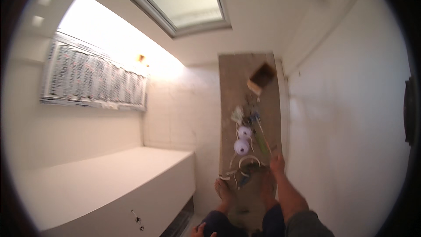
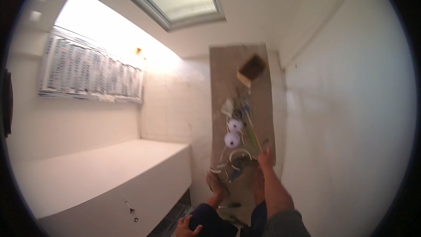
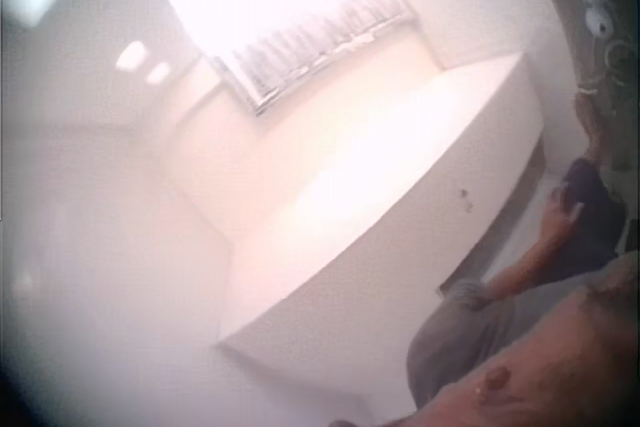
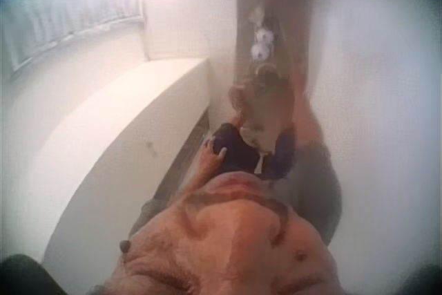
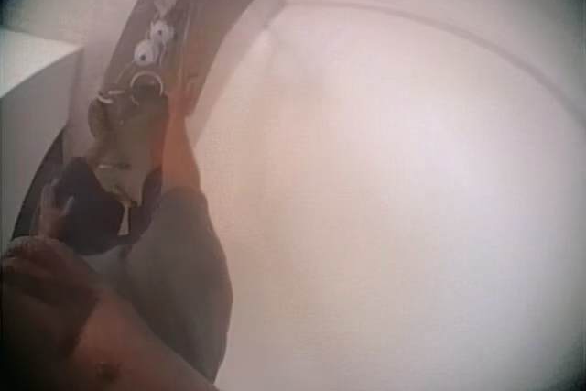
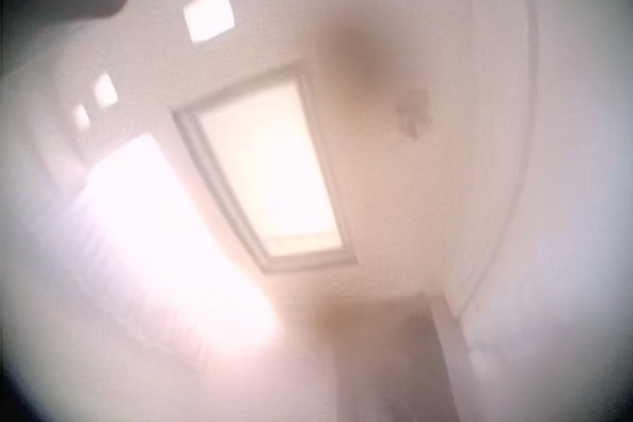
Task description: The person installs a ceiling light fixture by connecting wires to a ceiling junction box using a screwdriver. They secure the fixture to the ceiling and adjust the wiring throughout the process.
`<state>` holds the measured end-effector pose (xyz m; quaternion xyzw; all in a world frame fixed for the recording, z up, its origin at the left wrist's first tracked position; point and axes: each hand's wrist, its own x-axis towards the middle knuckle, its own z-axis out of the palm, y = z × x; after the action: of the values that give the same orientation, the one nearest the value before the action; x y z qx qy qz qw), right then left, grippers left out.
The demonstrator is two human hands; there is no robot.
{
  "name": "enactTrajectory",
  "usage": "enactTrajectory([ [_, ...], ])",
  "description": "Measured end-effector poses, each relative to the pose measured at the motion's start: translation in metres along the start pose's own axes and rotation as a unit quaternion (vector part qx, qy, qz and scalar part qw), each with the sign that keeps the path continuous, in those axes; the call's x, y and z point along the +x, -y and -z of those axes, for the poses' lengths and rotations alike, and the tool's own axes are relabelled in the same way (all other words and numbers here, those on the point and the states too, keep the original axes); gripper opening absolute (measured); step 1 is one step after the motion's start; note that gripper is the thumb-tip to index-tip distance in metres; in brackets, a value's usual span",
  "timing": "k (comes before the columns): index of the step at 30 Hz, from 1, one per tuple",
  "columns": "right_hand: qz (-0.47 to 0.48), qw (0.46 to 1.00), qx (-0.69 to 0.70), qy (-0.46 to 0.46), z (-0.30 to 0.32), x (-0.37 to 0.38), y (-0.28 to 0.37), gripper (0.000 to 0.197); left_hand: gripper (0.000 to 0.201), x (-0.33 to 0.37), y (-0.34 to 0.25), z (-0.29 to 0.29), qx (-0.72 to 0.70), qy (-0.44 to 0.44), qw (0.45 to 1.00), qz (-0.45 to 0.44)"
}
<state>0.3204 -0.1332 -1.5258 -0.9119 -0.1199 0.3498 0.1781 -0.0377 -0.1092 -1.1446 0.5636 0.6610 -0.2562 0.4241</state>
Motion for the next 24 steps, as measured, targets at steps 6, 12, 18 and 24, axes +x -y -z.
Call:
enactTrajectory([
  [6,0.002,0.996,0.084,0.017,0.151,-0.183,0.047,0.038,0.067,0.069,0.139,-0.063,0.109,0.045,0.978,-0.174],
  [12,0.268,0.952,0.137,-0.043,0.295,-0.197,0.107,0.041,0.055,0.029,0.047,0.2,0.031,-0.284,0.875,-0.39],
  [18,0.489,0.831,0.222,-0.148,0.445,-0.179,0.21,0.046,0.033,-0.266,-0.07,0.48,-0.475,-0.462,0.595,-0.454],
  [24,0.639,0.632,0.174,-0.403,0.647,-0.299,0.359,0.036,0.043,-0.548,-0.09,0.596,-0.458,-0.534,0.371,-0.606],
])
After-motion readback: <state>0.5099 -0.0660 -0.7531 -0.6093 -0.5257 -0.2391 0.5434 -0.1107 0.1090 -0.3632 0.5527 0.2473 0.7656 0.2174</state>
